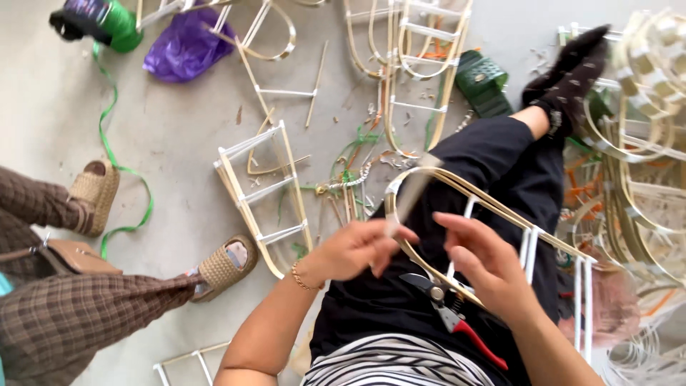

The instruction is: The person assembles a bamboo frame by hand, fitting thin strips into white plastic connectors and using shears to trim excess material. They continue attaching more bamboo pieces to the structure before setting the frame down among others on the floor.

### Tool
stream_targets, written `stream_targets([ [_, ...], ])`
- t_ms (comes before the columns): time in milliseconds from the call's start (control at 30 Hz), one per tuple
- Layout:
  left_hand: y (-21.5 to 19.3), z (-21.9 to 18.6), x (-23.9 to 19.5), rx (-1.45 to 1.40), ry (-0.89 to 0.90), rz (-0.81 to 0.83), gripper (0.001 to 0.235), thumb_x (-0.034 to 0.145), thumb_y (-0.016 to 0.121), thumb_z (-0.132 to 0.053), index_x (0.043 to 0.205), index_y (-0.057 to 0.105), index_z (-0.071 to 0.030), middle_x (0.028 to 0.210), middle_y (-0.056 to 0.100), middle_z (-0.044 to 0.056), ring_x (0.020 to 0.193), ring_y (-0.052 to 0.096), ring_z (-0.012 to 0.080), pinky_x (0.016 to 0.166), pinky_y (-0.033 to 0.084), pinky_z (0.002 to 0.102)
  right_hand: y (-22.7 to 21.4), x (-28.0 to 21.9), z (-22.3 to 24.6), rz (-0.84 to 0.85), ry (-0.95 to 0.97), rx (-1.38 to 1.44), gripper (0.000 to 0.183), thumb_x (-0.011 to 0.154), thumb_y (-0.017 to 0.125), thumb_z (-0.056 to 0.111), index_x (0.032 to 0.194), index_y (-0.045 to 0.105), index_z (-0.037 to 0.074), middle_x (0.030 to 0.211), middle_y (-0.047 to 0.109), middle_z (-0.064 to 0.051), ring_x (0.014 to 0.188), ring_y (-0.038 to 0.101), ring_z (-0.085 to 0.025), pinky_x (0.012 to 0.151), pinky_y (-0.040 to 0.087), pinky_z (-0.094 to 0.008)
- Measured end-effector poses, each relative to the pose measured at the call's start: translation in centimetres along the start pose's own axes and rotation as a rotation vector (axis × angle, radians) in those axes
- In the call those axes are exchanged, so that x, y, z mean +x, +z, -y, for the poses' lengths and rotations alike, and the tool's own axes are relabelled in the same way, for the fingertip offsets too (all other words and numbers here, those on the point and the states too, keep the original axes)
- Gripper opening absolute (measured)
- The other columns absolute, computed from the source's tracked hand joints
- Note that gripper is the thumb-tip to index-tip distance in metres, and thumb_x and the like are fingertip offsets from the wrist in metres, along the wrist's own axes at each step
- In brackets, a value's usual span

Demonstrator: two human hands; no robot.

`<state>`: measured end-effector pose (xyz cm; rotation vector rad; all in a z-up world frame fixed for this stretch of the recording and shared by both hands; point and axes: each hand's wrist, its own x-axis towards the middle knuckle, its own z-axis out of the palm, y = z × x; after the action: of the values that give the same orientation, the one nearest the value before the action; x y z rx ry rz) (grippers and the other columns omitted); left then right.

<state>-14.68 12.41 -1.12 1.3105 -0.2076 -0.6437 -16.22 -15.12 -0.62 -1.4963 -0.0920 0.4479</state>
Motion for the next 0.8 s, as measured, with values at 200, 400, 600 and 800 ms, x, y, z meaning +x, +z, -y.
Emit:
stream_targets([
  [200, 5.5, -2.1, 1.1, 0.468, 0.037, 0.356, 0.016, 0.111, 0.059, -0.018, 0.118, 0.066, -0.006, 0.075, 0.069, 0.004, 0.067, 0.067, 0.007, 0.066, 0.054, 0.024, -0.4, -0.7, 0.7, -0.059, -0.072, 0.098, 0.032, 0.111, 0.048, 0.024, 0.095, 0.064, 0.0, 0.083, 0.059, 0.0, 0.075, 0.055, -0.008, 0.064, 0.046, -0.022],
  [400, 7.8, -3.4, 0.7, 0.418, 0.167, 0.315, 0.05, 0.093, 0.078, -0.02, 0.139, 0.06, -0.012, 0.103, 0.073, 0.004, 0.07, 0.064, 0.0126, 0.068, 0.057, 0.027, -4.6, -0.2, -0.9, -0.211, 0.21, 0.519, 0.052, 0.113, 0.039, 0.043, 0.075, 0.047, 0.009, 0.059, 0.04, 0.002, 0.044, 0.042, -0.008, 0.042, 0.036, -0.023],
  [600, 10.4, -3.8, 1.8, 0.769, 0.322, 0.355, 0.06, 0.086, 0.082, -0.025, 0.142, 0.062, -0.014, 0.092, 0.067, 0.005, 0.076, 0.066, 0.0195, 0.07, 0.056, 0.03, -4.0, -1.8, -0.5, -0.172, 0.351, 0.651, 0.051, 0.107, 0.037, 0.045, 0.075, 0.049, 0.008, 0.056, 0.043, 0.001, 0.042, 0.053, -0.015, 0.045, 0.049, -0.028],
  [800, 12.3, -2.1, 0.9, 0.951, 0.78, 0.256, 0.047, 0.093, 0.078, -0.023, 0.134, 0.061, -0.005, 0.114, 0.07, 0.008, 0.099, 0.071, 0.0246, 0.086, 0.059, 0.035, -3.5, -3.4, -3.2, -0.09, 0.368, 0.83, 0.05, 0.108, 0.04, 0.046, 0.074, 0.048, 0.011, 0.056, 0.042, 0.003, 0.04, 0.049, -0.011, 0.044, 0.046, -0.026],
])
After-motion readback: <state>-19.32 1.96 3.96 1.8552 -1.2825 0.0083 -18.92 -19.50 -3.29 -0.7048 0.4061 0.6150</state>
